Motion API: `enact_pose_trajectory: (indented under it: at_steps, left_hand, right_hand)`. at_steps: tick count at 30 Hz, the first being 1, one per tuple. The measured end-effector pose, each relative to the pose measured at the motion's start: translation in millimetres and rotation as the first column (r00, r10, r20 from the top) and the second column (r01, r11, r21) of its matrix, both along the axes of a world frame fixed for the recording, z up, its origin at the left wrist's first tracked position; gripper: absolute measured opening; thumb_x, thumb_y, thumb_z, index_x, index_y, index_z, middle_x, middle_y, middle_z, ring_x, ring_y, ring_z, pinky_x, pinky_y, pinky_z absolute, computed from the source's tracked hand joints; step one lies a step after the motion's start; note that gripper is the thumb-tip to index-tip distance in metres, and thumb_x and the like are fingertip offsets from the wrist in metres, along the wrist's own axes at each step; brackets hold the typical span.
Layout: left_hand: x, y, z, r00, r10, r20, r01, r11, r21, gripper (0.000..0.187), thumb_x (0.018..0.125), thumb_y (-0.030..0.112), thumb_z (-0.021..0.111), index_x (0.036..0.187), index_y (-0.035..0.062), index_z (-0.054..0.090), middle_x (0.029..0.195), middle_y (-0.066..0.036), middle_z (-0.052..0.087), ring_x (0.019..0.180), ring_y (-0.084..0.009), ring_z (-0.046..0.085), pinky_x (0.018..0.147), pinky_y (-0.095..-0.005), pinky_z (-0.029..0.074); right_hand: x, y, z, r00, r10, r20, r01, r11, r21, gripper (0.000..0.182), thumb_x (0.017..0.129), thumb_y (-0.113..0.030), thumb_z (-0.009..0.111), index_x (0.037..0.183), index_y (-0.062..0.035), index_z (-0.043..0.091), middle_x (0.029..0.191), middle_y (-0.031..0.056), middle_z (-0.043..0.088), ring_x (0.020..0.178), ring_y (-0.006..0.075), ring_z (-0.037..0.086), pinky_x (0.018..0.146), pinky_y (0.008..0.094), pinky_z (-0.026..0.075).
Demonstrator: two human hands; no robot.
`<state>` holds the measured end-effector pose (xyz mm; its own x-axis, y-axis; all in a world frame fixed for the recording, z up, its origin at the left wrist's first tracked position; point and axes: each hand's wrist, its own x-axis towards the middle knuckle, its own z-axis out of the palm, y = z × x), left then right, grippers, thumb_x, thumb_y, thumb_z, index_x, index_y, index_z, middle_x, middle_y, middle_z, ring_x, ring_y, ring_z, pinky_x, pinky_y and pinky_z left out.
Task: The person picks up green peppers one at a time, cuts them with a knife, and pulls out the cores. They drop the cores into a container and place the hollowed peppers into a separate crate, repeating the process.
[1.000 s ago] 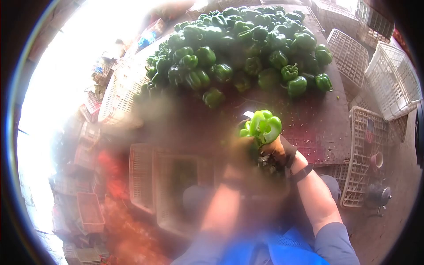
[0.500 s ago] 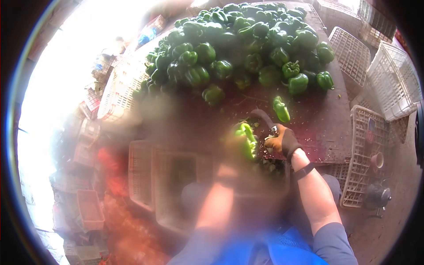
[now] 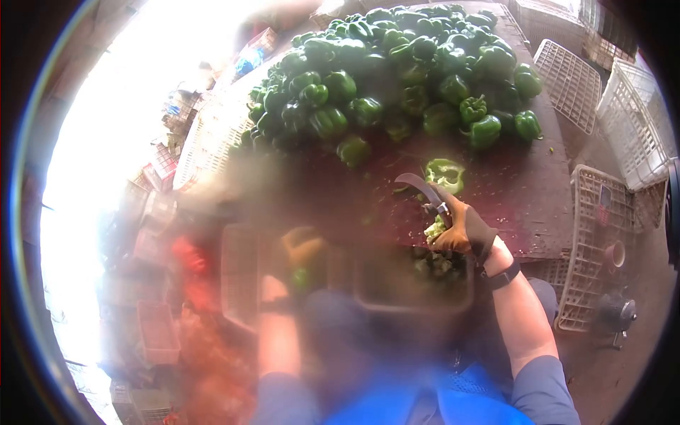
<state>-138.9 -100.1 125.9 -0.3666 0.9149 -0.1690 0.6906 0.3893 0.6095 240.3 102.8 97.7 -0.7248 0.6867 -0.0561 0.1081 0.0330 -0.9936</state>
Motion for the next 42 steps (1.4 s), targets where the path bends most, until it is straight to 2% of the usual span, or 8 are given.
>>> enact_pose_trajectory:
  at_steps: [3, 5, 9, 21, 27, 30, 34, 42]
  left_hand:
    - [98, 49, -23, 0.913, 0.053, 0.404, -0.105, 0.989, 0.106, 0.038, 0.094, 0.022, 0.072, 0.125, 0.0022, 0.067, 0.106, -0.007, 0.072, 0.091, -0.0126, 0.066, 0.079, -0.0266, 0.053]
    - [158, 76, -15, 0.81, -0.155, 0.565, 0.077, 0.984, 0.159, 0.033, 0.095, 0.02, 0.07, 0.122, 0.0016, 0.068, 0.102, -0.005, 0.072, 0.088, -0.0113, 0.065, 0.077, -0.0255, 0.052]
    - [216, 109, -8, 0.443, 0.017, 0.896, -0.022, 1.0, -0.008, 0.028, 0.09, 0.014, 0.07, 0.115, -0.0002, 0.068, 0.097, -0.004, 0.071, 0.086, -0.0126, 0.066, 0.078, -0.0265, 0.052]
    - [218, 112, -8, 0.387, -0.042, 0.921, -0.109, 0.99, 0.091, 0.034, 0.082, 0.001, 0.069, 0.116, -0.0013, 0.062, 0.104, -0.007, 0.07, 0.091, -0.0158, 0.066, 0.082, -0.0295, 0.053]
    - [221, 113, -20, 0.262, 0.167, 0.951, -0.129, 0.982, -0.137, 0.042, 0.083, 0.006, 0.073, 0.122, -0.004, 0.06, 0.11, -0.009, 0.069, 0.098, -0.0182, 0.067, 0.091, -0.0315, 0.054]
    - [226, 109, -13, 0.44, 0.05, 0.896, -0.066, 0.998, -0.023, 0.04, 0.084, 0.009, 0.075, 0.119, -0.0037, 0.061, 0.11, -0.01, 0.069, 0.098, -0.0181, 0.067, 0.09, -0.0319, 0.054]
    - [226, 100, -11, 0.296, 0.047, 0.954, -0.188, 0.982, 0.01, 0.021, 0.087, 0.001, 0.07, 0.108, 0.0005, 0.065, 0.103, -0.007, 0.07, 0.094, -0.015, 0.066, 0.085, -0.031, 0.055]
    - [229, 95, -9, 0.361, -0.022, 0.932, -0.288, 0.948, 0.134, 0.02, 0.088, 0.001, 0.068, 0.107, 0.0, 0.066, 0.098, -0.004, 0.069, 0.093, -0.0129, 0.065, 0.086, -0.0283, 0.053]
  right_hand:
    - [-2, -9, 3, 0.994, 0.024, -0.105, -0.02, 0.999, 0.033, 0.118, 0.061, -0.005, 0.086, 0.161, -0.0152, 0.025, 0.136, 0.0173, 0.062, 0.121, 0.0196, 0.059, 0.103, 0.0326, 0.048]
    - [-2, -15, 11, 0.995, 0.026, -0.096, -0.025, 1.0, 0.009, 0.122, 0.061, -0.004, 0.086, 0.163, -0.0168, 0.02, 0.143, 0.0193, 0.057, 0.127, 0.0201, 0.055, 0.106, 0.0327, 0.046]
    - [-3, -15, -18, 0.971, -0.027, -0.237, 0.013, 0.998, -0.061, 0.12, 0.062, -0.003, 0.084, 0.163, -0.0158, 0.02, 0.148, 0.0205, 0.052, 0.131, 0.0206, 0.052, 0.109, 0.0329, 0.044]
    - [2, -6, -17, 0.985, -0.137, -0.108, 0.147, 0.986, 0.082, 0.092, 0.064, -0.018, 0.086, 0.146, -0.0021, 0.047, 0.123, 0.0223, 0.067, 0.115, 0.0299, 0.066, 0.097, 0.0374, 0.052]
    - [7, -10, -6, 0.993, -0.088, 0.082, 0.077, 0.989, 0.127, 0.096, 0.063, -0.022, 0.086, 0.148, -0.0062, 0.045, 0.117, 0.0249, 0.069, 0.112, 0.0355, 0.067, 0.094, 0.0388, 0.053]
    - [6, -12, -9, 0.99, -0.047, 0.134, 0.025, 0.987, 0.158, 0.095, 0.064, -0.021, 0.084, 0.149, -0.0062, 0.044, 0.117, 0.0262, 0.068, 0.112, 0.0369, 0.067, 0.093, 0.0386, 0.053]
    - [5, -15, -9, 0.993, -0.096, 0.069, 0.078, 0.97, 0.231, 0.087, 0.066, -0.02, 0.082, 0.145, -0.0058, 0.049, 0.113, 0.0248, 0.07, 0.107, 0.036, 0.069, 0.09, 0.0391, 0.054]
    - [6, -19, 13, 0.967, -0.084, 0.24, 0.063, 0.994, 0.095, 0.053, 0.069, -0.028, 0.083, 0.112, -0.0014, 0.067, 0.101, 0.0222, 0.072, 0.096, 0.0349, 0.071, 0.083, 0.0406, 0.055]
